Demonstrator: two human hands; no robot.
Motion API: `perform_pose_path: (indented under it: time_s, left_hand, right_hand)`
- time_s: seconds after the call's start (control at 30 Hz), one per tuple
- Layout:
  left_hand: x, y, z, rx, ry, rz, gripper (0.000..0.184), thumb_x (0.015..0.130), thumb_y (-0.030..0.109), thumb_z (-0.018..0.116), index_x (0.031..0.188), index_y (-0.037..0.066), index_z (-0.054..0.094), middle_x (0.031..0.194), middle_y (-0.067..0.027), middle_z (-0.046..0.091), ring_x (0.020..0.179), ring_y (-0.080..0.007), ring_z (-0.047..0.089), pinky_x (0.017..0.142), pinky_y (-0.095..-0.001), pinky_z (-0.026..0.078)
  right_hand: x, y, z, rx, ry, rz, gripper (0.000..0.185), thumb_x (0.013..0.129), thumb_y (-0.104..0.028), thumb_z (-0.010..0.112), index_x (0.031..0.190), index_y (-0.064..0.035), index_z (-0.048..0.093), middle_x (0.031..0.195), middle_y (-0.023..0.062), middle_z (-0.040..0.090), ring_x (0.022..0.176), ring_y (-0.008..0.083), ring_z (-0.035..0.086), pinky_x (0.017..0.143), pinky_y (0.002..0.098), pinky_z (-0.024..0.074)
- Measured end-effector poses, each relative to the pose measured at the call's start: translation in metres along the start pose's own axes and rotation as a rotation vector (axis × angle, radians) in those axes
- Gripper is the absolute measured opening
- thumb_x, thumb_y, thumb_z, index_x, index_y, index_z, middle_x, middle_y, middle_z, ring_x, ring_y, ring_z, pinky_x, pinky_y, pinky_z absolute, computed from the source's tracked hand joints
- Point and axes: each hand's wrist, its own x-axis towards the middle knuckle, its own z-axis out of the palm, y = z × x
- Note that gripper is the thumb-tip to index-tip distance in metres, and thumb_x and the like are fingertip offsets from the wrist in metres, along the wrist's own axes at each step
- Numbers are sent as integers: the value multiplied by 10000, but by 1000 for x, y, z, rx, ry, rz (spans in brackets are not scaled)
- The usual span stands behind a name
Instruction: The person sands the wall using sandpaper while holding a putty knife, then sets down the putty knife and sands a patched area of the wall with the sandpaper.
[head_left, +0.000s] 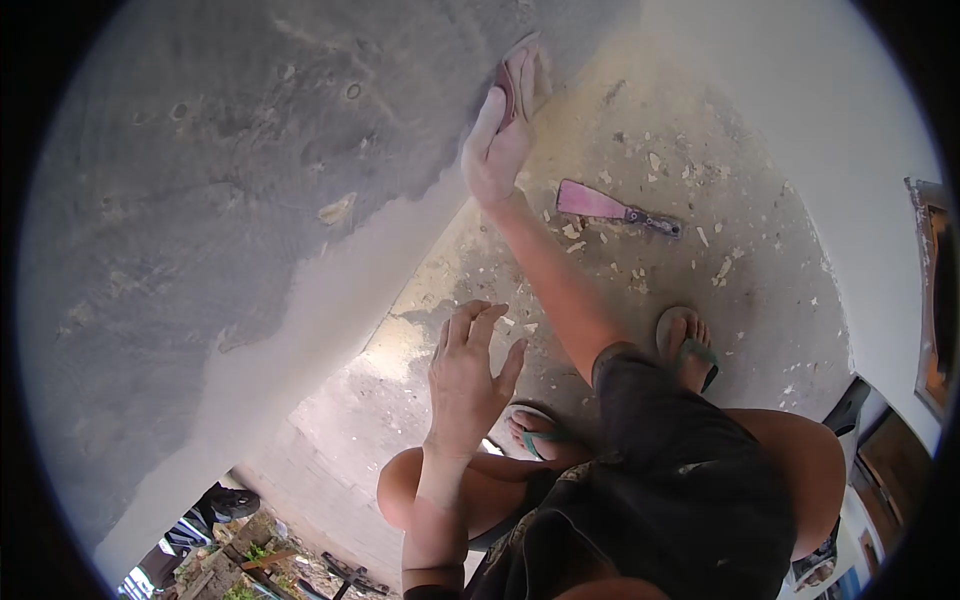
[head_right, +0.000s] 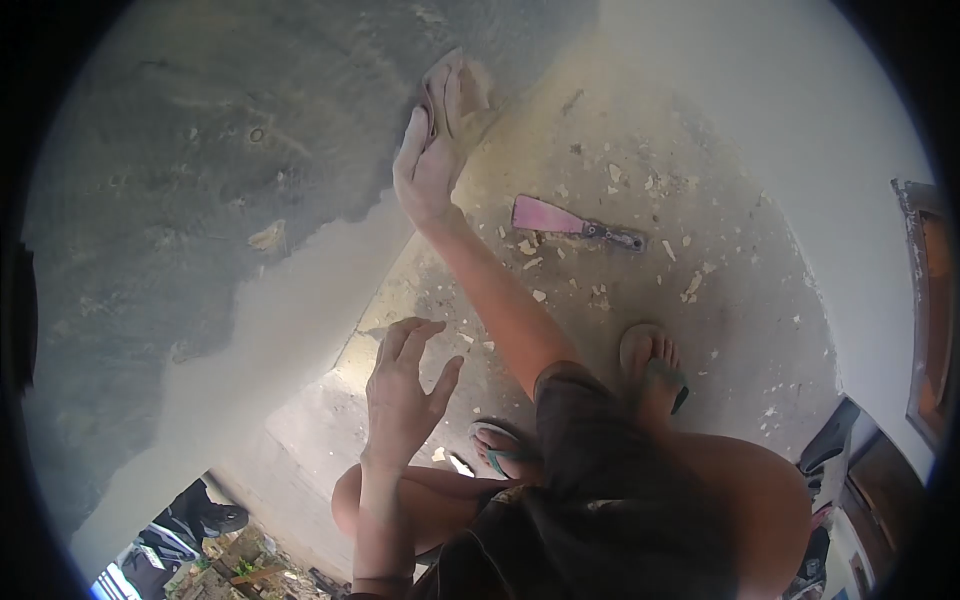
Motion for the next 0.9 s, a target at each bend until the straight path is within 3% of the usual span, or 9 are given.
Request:
perform_pose_path:
  time_s: [0.03,0.1,0.23,0.3,0.37,0.47,0.5,0.83,0.9]
  left_hand:
    - [0,-4,0,7,-25,-19,371,827,180,689,1155,49,577,1175,-131,543,1064,-340,550,858,-435,481]
    - [1,-4,1,29,-37,-36,377,829,179,684,1161,39,573,1177,-139,538,1076,-342,541,870,-430,475]
    - [17,-3,7,-22,4,26,375,829,178,686,1161,43,573,1175,-139,541,1062,-347,552,865,-431,478]
    - [16,0,10,-27,-1,24,362,826,175,693,1147,55,576,1170,-133,546,1046,-343,568,835,-433,491]
    - [12,-1,12,-32,-48,6,360,822,171,698,1141,59,577,1168,-130,549,1036,-334,578,817,-431,498]
    - [18,-4,17,29,-49,39,365,816,165,701,1143,60,578,1162,-133,552,1033,-335,579,819,-428,497]
    - [23,-1,14,28,-88,27,366,811,160,703,1142,62,581,1158,-133,556,1032,-340,579,821,-429,495]
    - [11,-12,7,34,-48,-73,359,834,180,676,1156,57,575,1142,-148,563,1050,-344,561,853,-433,476]
    - [15,-9,6,-2,-58,-62,364,832,181,678,1158,56,574,1141,-145,565,1046,-343,564,850,-430,479]
  right_hand:
    - [20,-28,-18,-10,-167,285,483,1006,-149,366,1350,190,340,1482,312,277,1409,415,232,1153,423,217]
    - [12,4,3,-72,177,-277,484,1007,-169,384,1348,174,361,1477,302,295,1406,389,259,1142,404,252]
    - [-23,52,16,-186,175,-399,469,1012,-191,383,1358,126,390,1474,270,327,1385,328,331,1122,363,295]
    - [23,-8,-11,-33,-43,202,465,1013,-186,371,1357,126,391,1477,273,320,1390,342,317,1126,365,285]
    - [21,-17,-17,10,-84,352,465,1013,-183,370,1361,125,387,1484,270,310,1396,345,305,1126,363,281]
    - [-27,31,11,-82,96,-210,473,1012,-185,386,1372,121,374,1501,257,292,1408,336,288,1120,352,285]
    - [-39,43,17,-43,92,-261,474,1011,-180,383,1377,121,366,1505,255,286,1409,341,284,1121,356,282]
    - [16,16,0,34,177,-237,477,997,-121,393,1383,149,324,1504,282,263,1414,353,261,1142,397,240]
    - [-40,37,18,-55,136,-302,470,1000,-130,385,1383,139,340,1501,274,276,1408,353,277,1145,390,236]
